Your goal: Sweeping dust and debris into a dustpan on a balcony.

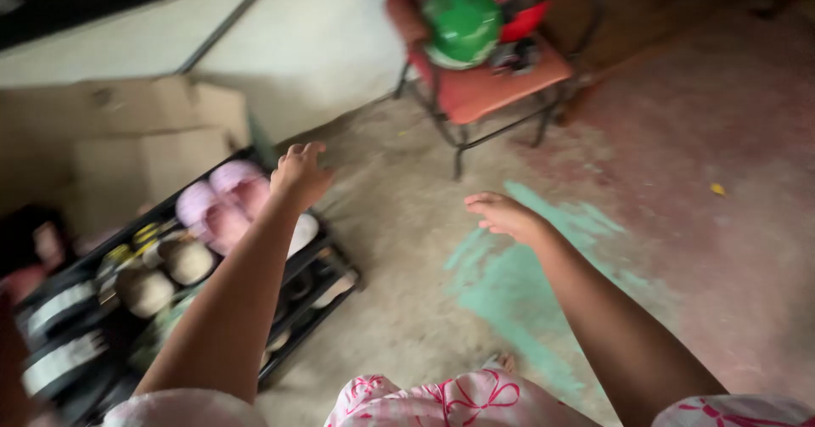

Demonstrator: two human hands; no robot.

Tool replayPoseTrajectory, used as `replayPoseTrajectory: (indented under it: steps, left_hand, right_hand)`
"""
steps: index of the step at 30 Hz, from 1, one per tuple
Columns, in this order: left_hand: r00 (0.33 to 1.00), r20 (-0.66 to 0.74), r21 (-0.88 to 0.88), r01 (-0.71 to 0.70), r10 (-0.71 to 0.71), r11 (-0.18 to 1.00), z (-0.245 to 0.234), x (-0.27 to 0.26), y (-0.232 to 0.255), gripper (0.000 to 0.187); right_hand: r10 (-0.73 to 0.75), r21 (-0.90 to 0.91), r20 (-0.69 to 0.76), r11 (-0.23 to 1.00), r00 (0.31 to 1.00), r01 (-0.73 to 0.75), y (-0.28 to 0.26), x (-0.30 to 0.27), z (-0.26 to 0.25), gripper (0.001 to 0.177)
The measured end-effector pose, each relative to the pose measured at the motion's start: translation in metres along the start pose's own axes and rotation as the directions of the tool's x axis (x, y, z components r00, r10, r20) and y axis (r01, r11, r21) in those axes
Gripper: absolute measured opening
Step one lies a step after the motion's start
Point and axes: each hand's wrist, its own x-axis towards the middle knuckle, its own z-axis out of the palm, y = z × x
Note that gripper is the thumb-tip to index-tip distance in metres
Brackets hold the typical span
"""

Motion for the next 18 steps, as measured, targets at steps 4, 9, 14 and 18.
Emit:
replayPoseTrajectory:
  steps: [4, 9, 14, 18]
  left_hand:
    - [0.997, 0.040, 0.033, -0.073, 0.072, 0.997, 0.049, 0.040, 0.130, 0.055]
    - [0.978, 0.071, -0.024, -0.195, 0.197, 0.980, 0.118, 0.071, 0.295, 0.051]
    - [0.930, 0.156, -0.064, -0.327, 0.333, 0.943, 0.168, 0.091, 0.439, 0.055]
    - [0.878, 0.189, -0.080, -0.433, 0.440, 0.898, 0.212, 0.127, 0.534, 0.056]
  right_hand:
    - [0.027, -0.005, -0.075, 1.000, 0.997, -0.028, 0.030, -0.032, -0.112, 0.051]
    - [0.061, -0.025, -0.154, 0.998, 0.986, -0.065, 0.077, -0.070, -0.251, 0.051]
    - [0.064, 0.061, -0.242, 0.997, 0.968, -0.050, 0.128, -0.072, -0.366, 0.050]
    - [0.121, 0.112, -0.268, 0.989, 0.956, -0.094, 0.145, -0.069, -0.439, 0.049]
